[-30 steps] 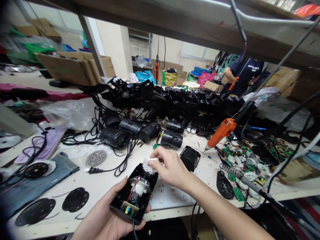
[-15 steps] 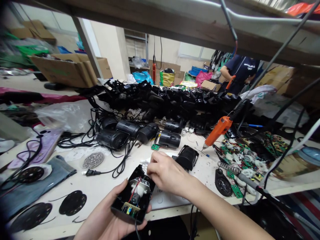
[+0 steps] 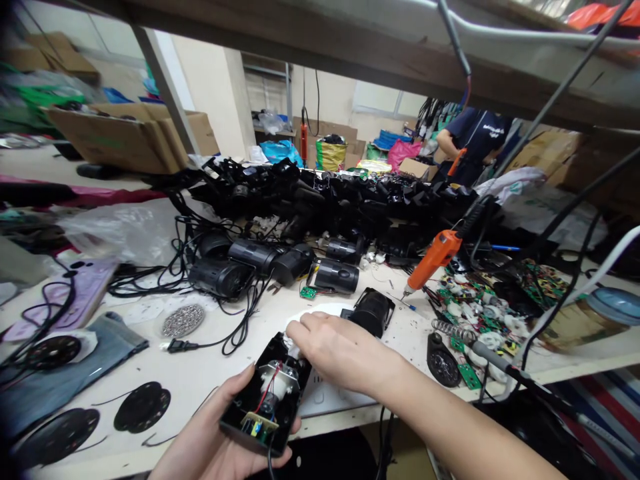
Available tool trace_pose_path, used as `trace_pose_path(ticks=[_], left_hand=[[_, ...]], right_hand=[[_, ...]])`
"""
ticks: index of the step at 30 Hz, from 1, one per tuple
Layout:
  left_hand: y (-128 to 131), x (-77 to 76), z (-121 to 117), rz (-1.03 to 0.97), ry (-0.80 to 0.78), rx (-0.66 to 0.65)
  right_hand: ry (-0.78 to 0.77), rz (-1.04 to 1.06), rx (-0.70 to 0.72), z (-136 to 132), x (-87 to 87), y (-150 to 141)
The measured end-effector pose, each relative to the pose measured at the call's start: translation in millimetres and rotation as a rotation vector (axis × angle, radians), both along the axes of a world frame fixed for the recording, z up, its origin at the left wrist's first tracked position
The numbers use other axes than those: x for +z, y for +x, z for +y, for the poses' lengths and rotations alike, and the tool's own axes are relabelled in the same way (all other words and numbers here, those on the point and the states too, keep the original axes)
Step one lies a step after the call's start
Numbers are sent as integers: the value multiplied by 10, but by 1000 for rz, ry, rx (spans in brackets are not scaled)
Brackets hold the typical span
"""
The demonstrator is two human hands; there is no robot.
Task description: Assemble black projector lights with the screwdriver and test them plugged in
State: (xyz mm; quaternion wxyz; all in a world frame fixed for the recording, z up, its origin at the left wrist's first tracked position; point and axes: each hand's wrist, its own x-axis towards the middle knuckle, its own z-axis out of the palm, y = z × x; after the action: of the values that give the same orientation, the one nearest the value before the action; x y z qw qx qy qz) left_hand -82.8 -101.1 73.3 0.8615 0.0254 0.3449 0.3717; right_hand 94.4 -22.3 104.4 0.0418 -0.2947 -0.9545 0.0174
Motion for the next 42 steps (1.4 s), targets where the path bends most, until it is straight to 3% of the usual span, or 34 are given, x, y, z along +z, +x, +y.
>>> trace_pose_path(ticks=[8,18,27,33,38,42], left_hand=[[50,-47,-36,28,52,-38],[73,-65,-13,25,69,-24],[-7,-72,12,81,30,45],[40,-43,-41,78,111,81],[25,-58,-54,67,88,85],[-42,-88,-39,26,64,68]], right_hand=[[40,-92,-3,46,64,-53],[158,-63,3,148,-158,-84],[-130,274,-87,128,-143,-3],[-64,335,-31,98,-123,-8],[-13,312,-6,65,-163,-59],[-80,303,-43,104,-201,-100]])
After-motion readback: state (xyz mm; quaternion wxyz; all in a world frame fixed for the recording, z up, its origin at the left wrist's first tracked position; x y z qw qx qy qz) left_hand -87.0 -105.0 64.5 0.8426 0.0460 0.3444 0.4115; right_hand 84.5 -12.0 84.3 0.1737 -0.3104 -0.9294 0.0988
